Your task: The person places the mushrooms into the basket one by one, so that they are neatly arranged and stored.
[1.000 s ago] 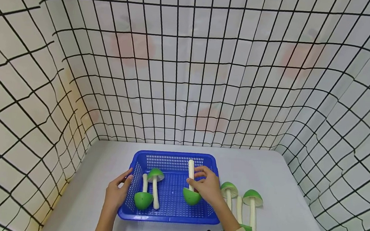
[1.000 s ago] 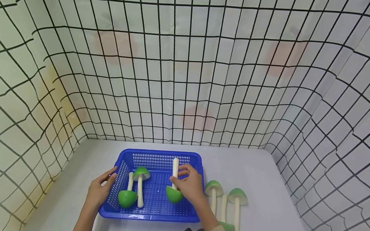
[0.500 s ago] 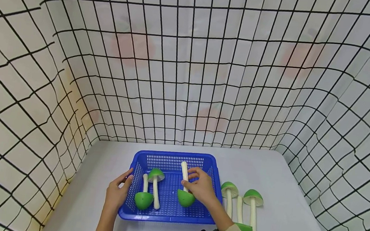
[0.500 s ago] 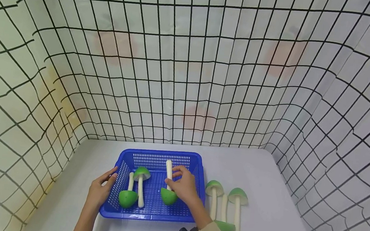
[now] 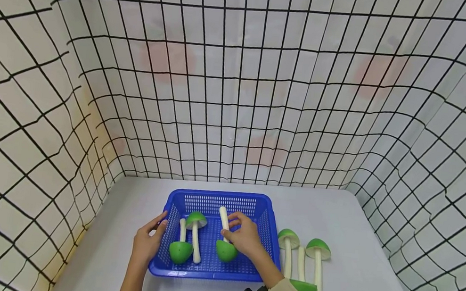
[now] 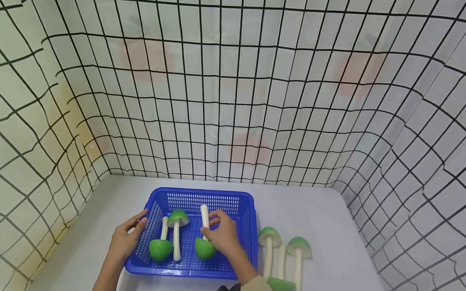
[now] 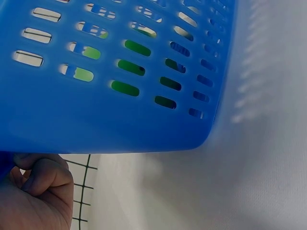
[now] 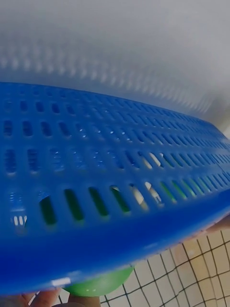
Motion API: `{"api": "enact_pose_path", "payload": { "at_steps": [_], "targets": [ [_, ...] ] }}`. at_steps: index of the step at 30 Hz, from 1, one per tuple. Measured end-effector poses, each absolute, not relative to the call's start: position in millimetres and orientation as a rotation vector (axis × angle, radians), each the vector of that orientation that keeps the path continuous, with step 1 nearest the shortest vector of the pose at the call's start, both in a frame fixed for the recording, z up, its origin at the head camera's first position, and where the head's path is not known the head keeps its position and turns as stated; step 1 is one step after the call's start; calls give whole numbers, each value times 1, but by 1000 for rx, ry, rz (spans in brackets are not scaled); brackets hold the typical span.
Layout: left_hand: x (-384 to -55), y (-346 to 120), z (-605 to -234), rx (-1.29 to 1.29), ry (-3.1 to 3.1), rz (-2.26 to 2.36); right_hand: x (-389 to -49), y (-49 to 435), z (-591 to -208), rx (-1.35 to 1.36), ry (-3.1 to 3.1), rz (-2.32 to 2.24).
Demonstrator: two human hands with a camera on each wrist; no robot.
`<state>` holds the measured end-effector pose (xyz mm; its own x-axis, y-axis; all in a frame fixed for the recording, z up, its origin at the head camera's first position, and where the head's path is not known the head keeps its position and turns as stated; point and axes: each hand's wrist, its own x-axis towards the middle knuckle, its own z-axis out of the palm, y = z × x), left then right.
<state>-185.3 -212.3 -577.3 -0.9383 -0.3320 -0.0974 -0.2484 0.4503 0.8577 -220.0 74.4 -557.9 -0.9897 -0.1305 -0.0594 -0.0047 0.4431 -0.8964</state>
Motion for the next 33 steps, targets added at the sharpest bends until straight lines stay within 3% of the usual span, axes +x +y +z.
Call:
{"api": "enact_pose_path", "payload": {
  "at_steps": [33],
  "targets": [
    [-184,-212,-581,515,-2569,-1521,-221,44,-574,-136,2535,-1424]
  ]
}}
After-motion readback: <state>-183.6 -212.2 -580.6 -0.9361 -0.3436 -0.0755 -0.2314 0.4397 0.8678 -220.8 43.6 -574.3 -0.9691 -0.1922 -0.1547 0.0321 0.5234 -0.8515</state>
